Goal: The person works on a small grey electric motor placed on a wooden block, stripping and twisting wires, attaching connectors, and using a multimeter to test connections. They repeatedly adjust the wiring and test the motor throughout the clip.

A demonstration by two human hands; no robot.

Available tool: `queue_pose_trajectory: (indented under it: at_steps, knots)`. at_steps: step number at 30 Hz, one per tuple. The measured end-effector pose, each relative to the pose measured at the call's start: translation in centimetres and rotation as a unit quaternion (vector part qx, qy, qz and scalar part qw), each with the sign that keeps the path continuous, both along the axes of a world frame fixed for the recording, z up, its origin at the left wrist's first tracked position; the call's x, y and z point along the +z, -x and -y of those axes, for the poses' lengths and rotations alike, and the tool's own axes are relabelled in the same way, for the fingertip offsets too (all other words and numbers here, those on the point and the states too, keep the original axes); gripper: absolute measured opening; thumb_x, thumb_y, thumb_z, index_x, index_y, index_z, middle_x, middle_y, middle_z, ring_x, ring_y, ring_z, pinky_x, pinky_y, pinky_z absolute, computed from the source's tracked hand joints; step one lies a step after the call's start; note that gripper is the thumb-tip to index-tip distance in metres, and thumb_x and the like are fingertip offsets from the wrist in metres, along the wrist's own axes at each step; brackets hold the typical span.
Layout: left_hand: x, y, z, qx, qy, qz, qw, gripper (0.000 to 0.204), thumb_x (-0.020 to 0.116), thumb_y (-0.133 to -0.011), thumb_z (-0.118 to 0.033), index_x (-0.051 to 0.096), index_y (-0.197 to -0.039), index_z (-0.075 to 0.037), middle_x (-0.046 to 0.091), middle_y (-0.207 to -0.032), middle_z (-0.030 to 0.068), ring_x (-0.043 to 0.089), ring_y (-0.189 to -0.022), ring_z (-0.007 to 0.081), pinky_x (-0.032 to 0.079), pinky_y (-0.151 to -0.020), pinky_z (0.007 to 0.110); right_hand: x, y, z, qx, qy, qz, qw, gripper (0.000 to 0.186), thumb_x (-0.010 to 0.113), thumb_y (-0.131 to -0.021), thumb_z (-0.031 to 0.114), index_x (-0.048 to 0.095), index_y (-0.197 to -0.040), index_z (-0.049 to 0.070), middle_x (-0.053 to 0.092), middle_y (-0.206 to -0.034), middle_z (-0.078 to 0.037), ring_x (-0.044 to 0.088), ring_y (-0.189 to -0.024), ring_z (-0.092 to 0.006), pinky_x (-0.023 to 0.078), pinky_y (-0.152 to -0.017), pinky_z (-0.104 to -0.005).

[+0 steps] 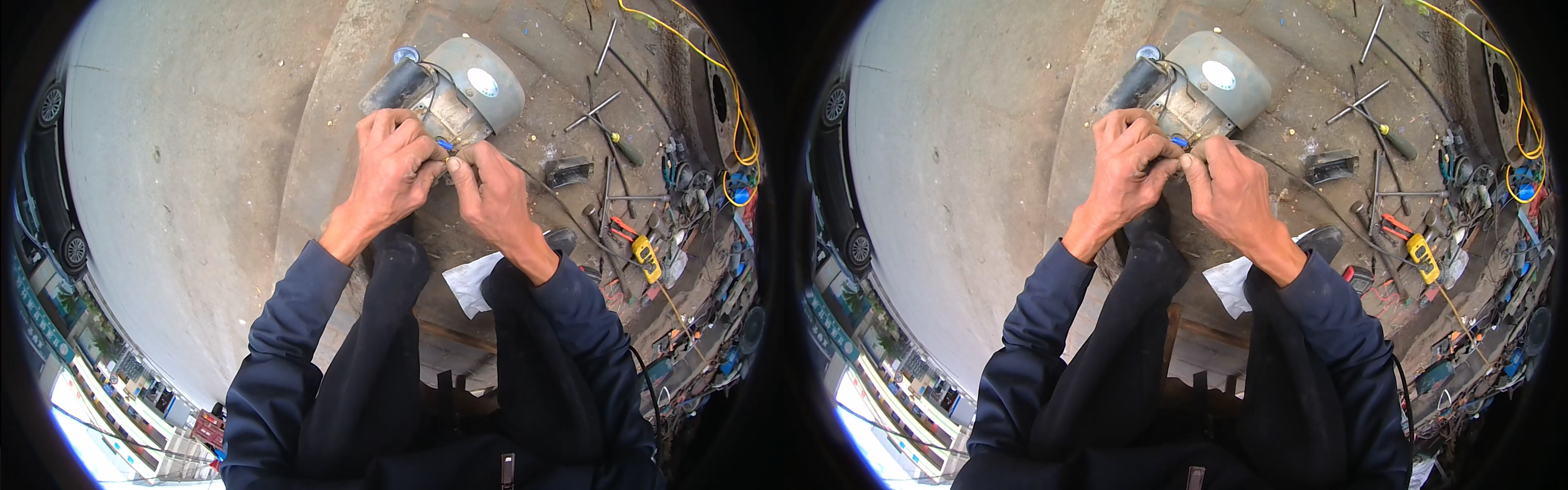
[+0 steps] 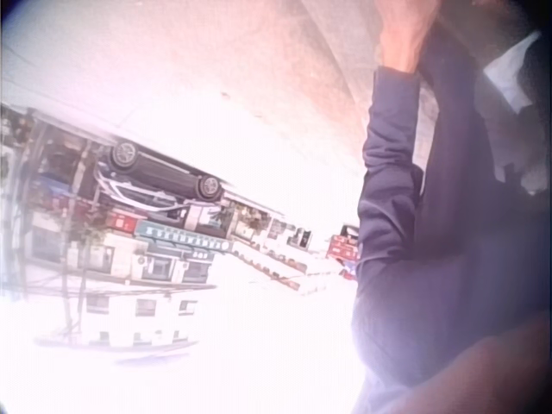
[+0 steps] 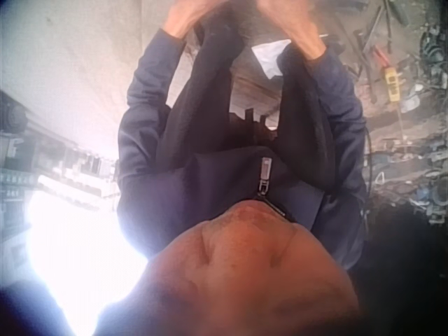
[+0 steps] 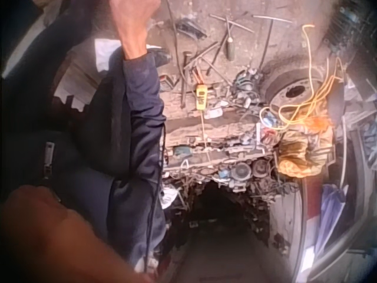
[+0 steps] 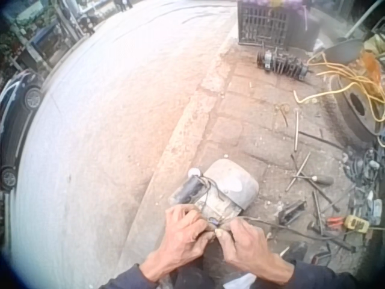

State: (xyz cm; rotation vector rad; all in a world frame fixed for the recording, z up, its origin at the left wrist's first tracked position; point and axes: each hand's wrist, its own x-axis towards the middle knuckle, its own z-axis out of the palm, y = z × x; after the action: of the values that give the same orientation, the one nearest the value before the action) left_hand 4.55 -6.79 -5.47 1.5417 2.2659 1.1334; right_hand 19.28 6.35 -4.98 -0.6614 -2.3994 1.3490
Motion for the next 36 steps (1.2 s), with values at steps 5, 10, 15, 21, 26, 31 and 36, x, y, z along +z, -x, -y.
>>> queue_pose_trajectory:
  at_steps: [5, 10, 15, 21, 26, 31, 36]
  knots:
    - [-0.1, 0.0, -0.1, 0.001, -0.003, 0.002, 1.0, 0.023, 0.09, -0.072, -0.008, 0.076, -0.09, -0.011, 0.066, -0.094, 0.0017, 0.063, -0.111, 0.0283, 0.039, -0.102, 0.046, 0.0, 0.0, 0.1, 0.003, -0.01, 0.084, 0.996, 0.016, 0.073, -0.104, 0.013, 0.064, -0.095, 0.003, 0.069, -0.083, -0.018, 0.068, -0.071, -0.0436, 0.053, -0.063, -0.0494]
    - [0.0, 0.0, 0.0, 0.001, 0.001, 0.006, 1.0, 0.023, 0.09, -0.072, -0.008, 0.076, -0.09, -0.011, 0.066, -0.094, 0.0018, 0.063, -0.11, 0.0286, 0.039, -0.102, 0.047, 0.3, -0.1, 0.3, -0.019, 0.04, 0.015, 0.999, 0.018, 0.073, -0.104, 0.015, 0.064, -0.096, 0.002, 0.07, -0.084, -0.02, 0.07, -0.073, -0.044, 0.053, -0.063, -0.0506]
    - [0.0, -0.1, 0.0, -0.001, 0.003, -0.001, 1.0, 0.023, 0.09, -0.072, -0.009, 0.076, -0.09, -0.011, 0.067, -0.095, 0.0025, 0.064, -0.112, 0.0295, 0.04, -0.103, 0.048, 0.0, 0.4, -0.1, -0.014, 0.027, 0.022, 0.999, 0.02, 0.071, -0.104, 0.016, 0.061, -0.096, 0.001, 0.069, -0.084, -0.022, 0.069, -0.074, -0.0459, 0.052, -0.064, -0.0531]
    - [0.2, -0.1, -0.1, -0.005, 0.013, -0.003, 1.0, 0.024, 0.091, -0.072, -0.009, 0.076, -0.091, -0.011, 0.067, -0.096, 0.0026, 0.064, -0.113, 0.03, 0.04, -0.104, 0.047, 0.0, 0.6, 0.2, -0.032, 0.022, 0.079, 0.996, 0.022, 0.07, -0.105, 0.016, 0.058, -0.095, 0.0, 0.069, -0.084, -0.024, 0.068, -0.075, -0.0497, 0.051, -0.065, -0.0557]
    - [1.3, 0.8, 0.5, -0.032, 0.028, 0.023, 0.999, 0.03, 0.091, -0.077, -0.01, 0.078, -0.104, -0.009, 0.07, -0.108, 0.0055, 0.064, -0.117, 0.032, 0.044, -0.106, 0.047, 0.1, 0.3, 0.3, -0.042, 0.064, 0.06, 0.995, 0.021, 0.069, -0.107, 0.017, 0.06, -0.098, 0.0, 0.07, -0.087, -0.025, 0.068, -0.078, -0.0499, 0.051, -0.068, -0.0548]
    - [2.3, 1.7, 3.1, 0.019, 0.014, 0.077, 0.997, 0.03, 0.087, -0.088, -0.01, 0.078, -0.117, -0.005, 0.072, -0.122, 0.0127, 0.065, -0.121, 0.032, 0.052, -0.105, 0.044, -0.2, -0.3, 0.2, -0.036, 0.075, 0.062, 0.995, 0.02, 0.068, -0.109, 0.018, 0.062, -0.102, 0.0, 0.071, -0.09, -0.024, 0.069, -0.081, -0.0489, 0.053, -0.07, -0.0533]
    - [1.7, 1.2, 4.9, 0.091, 0.006, 0.103, 0.99, 0.035, 0.081, -0.084, 0.002, 0.076, -0.118, -0.005, 0.072, -0.12, 0.0143, 0.066, -0.112, 0.0366, 0.053, -0.099, 0.045, -0.1, -0.4, 0.3, -0.045, 0.07, 0.045, 0.996, 0.02, 0.07, -0.109, 0.018, 0.065, -0.103, -0.001, 0.069, -0.088, -0.019, 0.066, -0.075, -0.0376, 0.053, -0.068, -0.0468]
